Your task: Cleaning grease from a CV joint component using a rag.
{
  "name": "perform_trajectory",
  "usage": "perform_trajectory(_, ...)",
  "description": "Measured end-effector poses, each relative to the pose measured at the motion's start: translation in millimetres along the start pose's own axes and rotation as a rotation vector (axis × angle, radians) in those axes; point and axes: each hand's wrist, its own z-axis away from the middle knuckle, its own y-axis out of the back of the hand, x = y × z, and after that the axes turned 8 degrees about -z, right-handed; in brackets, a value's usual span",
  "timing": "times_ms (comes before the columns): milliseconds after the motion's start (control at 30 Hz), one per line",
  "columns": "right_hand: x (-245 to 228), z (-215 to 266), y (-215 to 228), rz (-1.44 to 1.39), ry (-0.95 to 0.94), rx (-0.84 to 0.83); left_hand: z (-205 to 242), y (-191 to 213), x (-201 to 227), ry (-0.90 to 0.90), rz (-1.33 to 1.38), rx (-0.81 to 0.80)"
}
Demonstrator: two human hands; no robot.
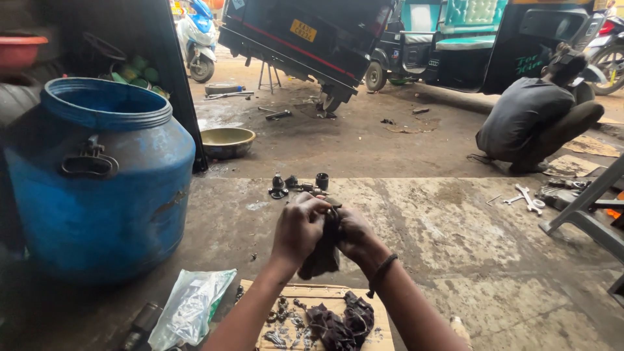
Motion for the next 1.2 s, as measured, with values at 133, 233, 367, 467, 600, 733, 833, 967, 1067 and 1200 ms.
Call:
perform_trajectory(133, 5, -14, 21, -0.002, -0.185, -0.021, -5, 6, -14, 0.285, -0.091, -0.097)
perform_trajectory(233, -5, -3, 8, 0.091, -0.254, -0.016, -7, 0, -16, 0.4, -0.207, -0.042)
perform_trajectory(367, 4, 1, 70, 0.863, 0.3, -0.509, 14, -17, -22, 0.007, -0.248, 0.036)
perform_trajectory(467, -34, 20, 35, 0.941, 0.461, -0.462, -3, -22, -22, 0.142, -0.011, -0.191)
perform_trajectory(600, -51, 38, -5, 0.406, 0.121, -0.255, -10, -21, 16, -0.095, -0.153, -0.115)
perform_trajectory(733, -64, 50, -5, 0.195, -0.004, 0.267, -9, -43, 32, -0.295, -0.34, -0.14)
perform_trajectory(833, -80, 51, 6, 0.016, 0.093, 0.341, -18, -69, 40, -0.429, -0.461, -0.162)
perform_trajectory(967, -100, 18, 97, -0.086, 0.142, 0.215, -25, -112, 35, -0.417, -0.428, -0.333)
perform_trajectory(1067, -99, 72, 39, 0.243, -0.007, 0.264, -8, -127, 32, -0.3, -0.381, -0.38)
perform_trajectory(1200, -96, 102, 37, 0.501, -0.116, 0.439, 53, -112, 29, -0.406, -0.303, -0.176)
